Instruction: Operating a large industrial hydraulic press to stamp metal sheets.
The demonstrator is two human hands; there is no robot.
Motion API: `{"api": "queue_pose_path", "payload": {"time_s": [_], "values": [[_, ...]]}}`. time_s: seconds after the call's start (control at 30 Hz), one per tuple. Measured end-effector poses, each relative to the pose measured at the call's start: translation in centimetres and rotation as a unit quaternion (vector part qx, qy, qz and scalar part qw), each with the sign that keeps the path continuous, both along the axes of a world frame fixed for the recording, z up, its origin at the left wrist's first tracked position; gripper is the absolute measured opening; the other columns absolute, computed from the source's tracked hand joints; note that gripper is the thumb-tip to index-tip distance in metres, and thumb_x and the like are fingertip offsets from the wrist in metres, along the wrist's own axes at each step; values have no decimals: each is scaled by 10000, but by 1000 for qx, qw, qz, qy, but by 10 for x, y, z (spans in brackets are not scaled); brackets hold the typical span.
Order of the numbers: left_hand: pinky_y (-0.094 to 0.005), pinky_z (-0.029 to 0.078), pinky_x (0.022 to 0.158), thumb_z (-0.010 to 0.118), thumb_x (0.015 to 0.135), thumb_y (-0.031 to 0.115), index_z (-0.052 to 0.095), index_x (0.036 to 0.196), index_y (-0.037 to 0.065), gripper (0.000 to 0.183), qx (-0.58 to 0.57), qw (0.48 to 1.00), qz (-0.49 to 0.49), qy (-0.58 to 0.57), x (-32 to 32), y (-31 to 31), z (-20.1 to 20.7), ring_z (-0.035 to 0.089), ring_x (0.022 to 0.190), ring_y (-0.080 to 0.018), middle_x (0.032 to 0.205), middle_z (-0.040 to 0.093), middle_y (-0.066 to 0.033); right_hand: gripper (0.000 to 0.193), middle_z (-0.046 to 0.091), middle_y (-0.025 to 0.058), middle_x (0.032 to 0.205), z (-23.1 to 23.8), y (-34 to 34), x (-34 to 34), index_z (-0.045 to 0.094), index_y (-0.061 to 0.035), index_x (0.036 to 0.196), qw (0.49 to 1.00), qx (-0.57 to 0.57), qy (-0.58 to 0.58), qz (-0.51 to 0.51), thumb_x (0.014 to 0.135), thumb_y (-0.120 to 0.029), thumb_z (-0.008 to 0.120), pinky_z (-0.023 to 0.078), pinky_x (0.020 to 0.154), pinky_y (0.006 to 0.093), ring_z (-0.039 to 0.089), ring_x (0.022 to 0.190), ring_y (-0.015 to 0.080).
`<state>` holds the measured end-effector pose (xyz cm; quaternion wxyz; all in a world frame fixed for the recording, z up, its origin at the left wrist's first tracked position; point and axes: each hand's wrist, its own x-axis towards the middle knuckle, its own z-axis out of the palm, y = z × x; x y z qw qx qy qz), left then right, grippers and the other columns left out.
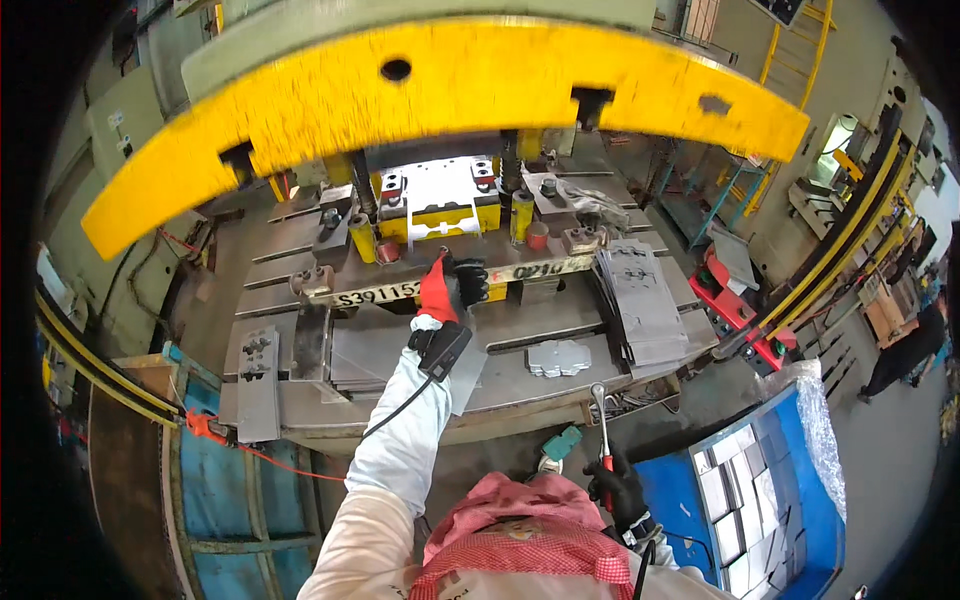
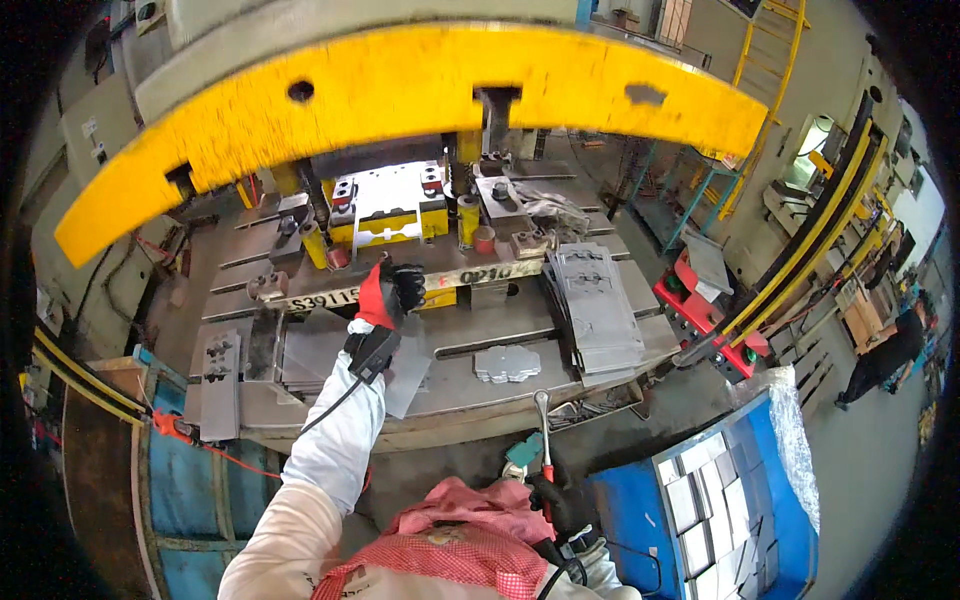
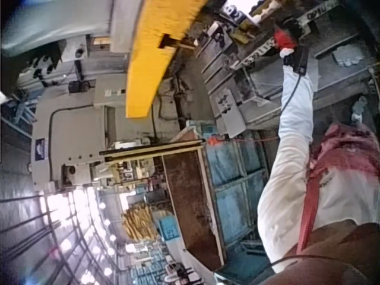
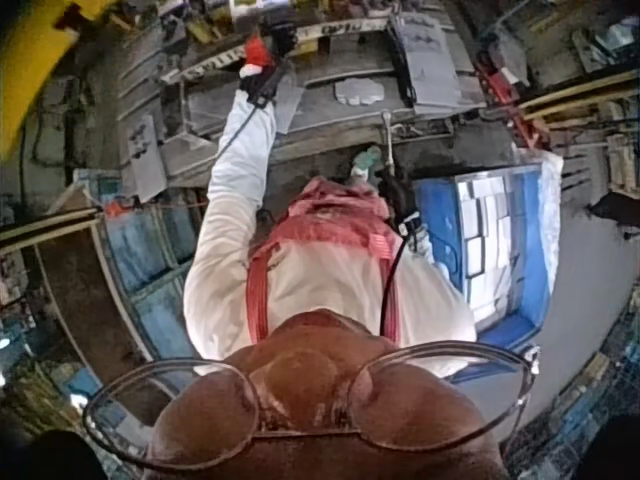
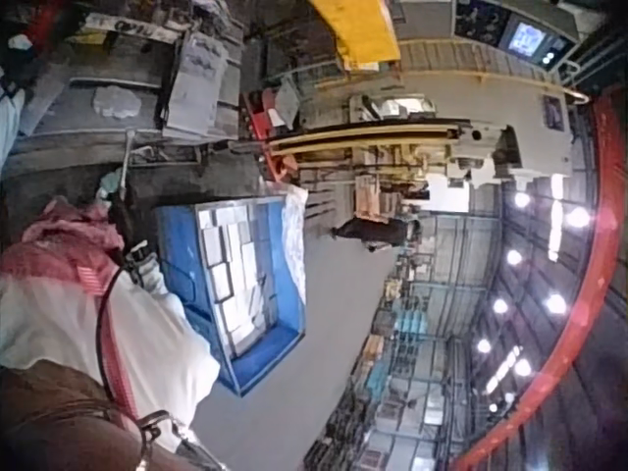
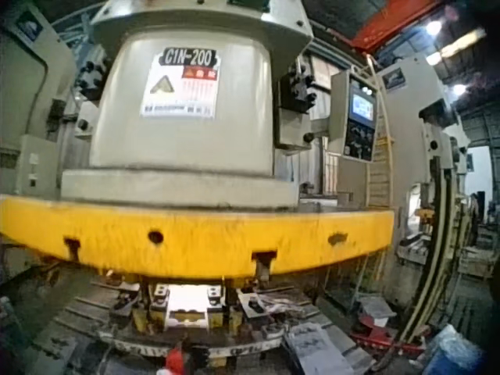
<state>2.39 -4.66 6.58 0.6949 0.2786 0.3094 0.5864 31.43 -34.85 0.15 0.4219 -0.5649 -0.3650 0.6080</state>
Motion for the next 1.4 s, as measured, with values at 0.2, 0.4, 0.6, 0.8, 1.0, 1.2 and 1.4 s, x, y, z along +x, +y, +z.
{"api": "queue_pose_path", "payload": {"time_s": [0.2, 0.4, 0.6, 0.8, 1.0, 1.2, 1.4], "values": [[-314, 461, 502, 371, 871, 561, 609, 855, 5, 605, 38, 975, 109, 192, -32, 83, -109, 565, 556, -195, 657, 593, -69, 475, 585, 112, 863, -7, 4, 0, 385, -37, 1260, 999, 47, 15, 17, 823, -146, 536, 449, 512, 252, 529, 591, 115], [-361, 533, 578, 394, 867, 562, 600, 982, 4, 606, 91, 944, 165, 271, -55, 85, -140, 634, 646, -239, 795, 643, -140, 609, 576, 65, 863, 11, 55, -18, 261, -76, 1383, 989, 74, 60, 112, 842, -119, 539, 451, 562, 255, 519, 619, 110], [-328, 523, 613, 361, 937, 419, 537, 1154, 86, 434, 30, 998, 48, -13, -6, -3, -15, 621, 674, -206, 905, 635, -131, 628, 537, 13, 821, 88, 161, -51, 279, -79, 1379, 972, 158, -16, 175, 822, -119, 568, 423, 563, 240, 491, 639, 85], [-288, 532, 637, 349, 950, 383, 539, 1157, 60, 428, 35, 991, 106, 71, -14, -11, -12, 642, 726, -193, 910, 647, -129, 571, 561, 38, 786, 142, 337, -111, 367, -72, 1316, 920, 279, -47, 271, 812, -235, 579, 429, 570, 241, 521, 620, 115], [-268, 525, 633, 358, 949, 380, 551, 1141, 49, 428, 28, 990, 101, 90, 6, -10, 7, 638, 714, -164, 886, 651, -107, 401, 597, 84, 817, 139, 433, -144, 517, -20, 1109, 892, 301, -69, 331, 774, -226, 597, 461, 650, 313, 592, 727, 182], [-266, 498, 595, 358, 952, 343, 573, 1072, 41, 390, 26, 993, 110, -36, -21, -1, -29, 611, 643, -155, 821, 647, -84, 605, 578, 75, 831, 149, 314, -139, 354, -53, 1335, 923, 278, -94, 249, 797, -230, 567, 453, 670, 269, 543, 724, 117], [-234, 463, 610, 427, 934, 309, 540, 1147, 78, 334, 151, 933, 157, 287, -27, -4, -37, 592, 683, -109, 771, 629, -41, 668, 568, 67, 961, 81, 199, -19, 260, -117, 1394, 963, 160, 11, 215, 803, -72, 567, 441, 617, 240, 501, 692, 92]]}}
